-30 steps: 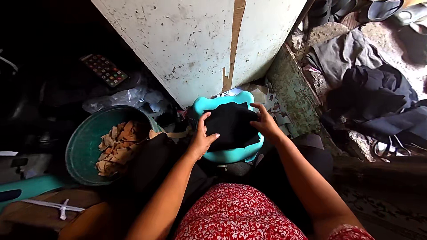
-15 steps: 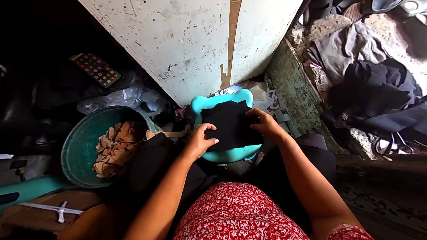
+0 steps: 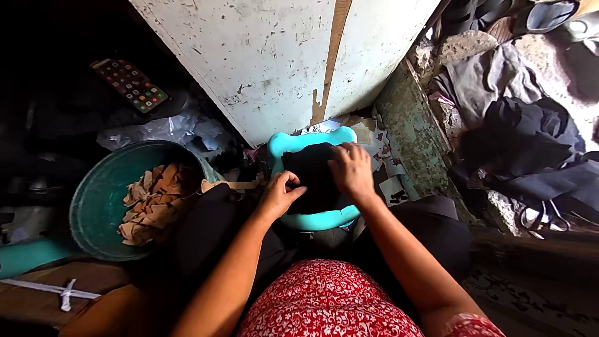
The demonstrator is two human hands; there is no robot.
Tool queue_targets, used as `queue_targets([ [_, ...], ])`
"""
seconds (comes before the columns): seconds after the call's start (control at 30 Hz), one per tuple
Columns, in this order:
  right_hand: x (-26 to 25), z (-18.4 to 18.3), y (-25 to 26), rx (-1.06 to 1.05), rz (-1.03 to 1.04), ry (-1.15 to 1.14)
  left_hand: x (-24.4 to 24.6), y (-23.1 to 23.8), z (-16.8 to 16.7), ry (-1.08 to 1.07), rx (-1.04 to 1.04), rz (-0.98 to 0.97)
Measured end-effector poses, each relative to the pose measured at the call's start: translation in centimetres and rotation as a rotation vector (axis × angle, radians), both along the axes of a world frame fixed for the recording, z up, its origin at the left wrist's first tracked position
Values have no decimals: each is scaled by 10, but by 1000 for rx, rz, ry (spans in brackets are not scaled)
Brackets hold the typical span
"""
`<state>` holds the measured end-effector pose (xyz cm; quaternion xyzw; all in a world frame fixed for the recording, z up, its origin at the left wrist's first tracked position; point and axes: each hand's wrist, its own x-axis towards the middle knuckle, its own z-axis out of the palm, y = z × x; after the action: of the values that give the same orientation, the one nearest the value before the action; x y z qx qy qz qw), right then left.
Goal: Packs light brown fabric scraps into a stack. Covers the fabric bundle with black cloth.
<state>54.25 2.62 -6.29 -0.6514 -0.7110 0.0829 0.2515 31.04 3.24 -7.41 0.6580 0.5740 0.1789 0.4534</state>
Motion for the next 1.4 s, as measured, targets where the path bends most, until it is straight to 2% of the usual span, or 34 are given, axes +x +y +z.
queue_targets([
  [0.1, -48, -24, 10, -28, 102, -80, 1, 5, -5, 11, -4, -7],
  [0.23, -68, -56, 15, -98, 123, -227, 1, 6, -9, 48, -61, 12],
  [0.43, -72, -66, 15, -84, 84, -308, 6, 9, -15, 133, -150, 5],
  [0.63, -69, -56, 15, -100, 115, -274, 3, 12, -13, 127, -135, -19],
  [0.7, -59, -43, 14, -119, 151, -108, -1, 6, -6, 72, -53, 8],
  [0.77, -41, -30, 13, -7, 124, 100, -6, 0, 2, -78, 188, 73],
  [0.83, -22, -18, 11, 117, 36, 144, -5, 0, 12, -212, 456, 120],
  [0.9, -15, -18, 4, 166, -36, 93, 4, 5, 17, -204, 599, 59],
  [1.0, -25, -41, 0, 99, 18, -14, 25, 20, -4, -28, 591, -95],
  [1.07, -32, -59, 1, 57, 55, -85, 35, 24, -26, 76, 409, -97],
  [1.13, -35, -65, 5, 11, 55, -147, 39, 28, -43, 135, 346, -55],
  [1.4, -40, -82, 9, -13, 6, -213, 38, 36, -80, 266, 519, -61],
])
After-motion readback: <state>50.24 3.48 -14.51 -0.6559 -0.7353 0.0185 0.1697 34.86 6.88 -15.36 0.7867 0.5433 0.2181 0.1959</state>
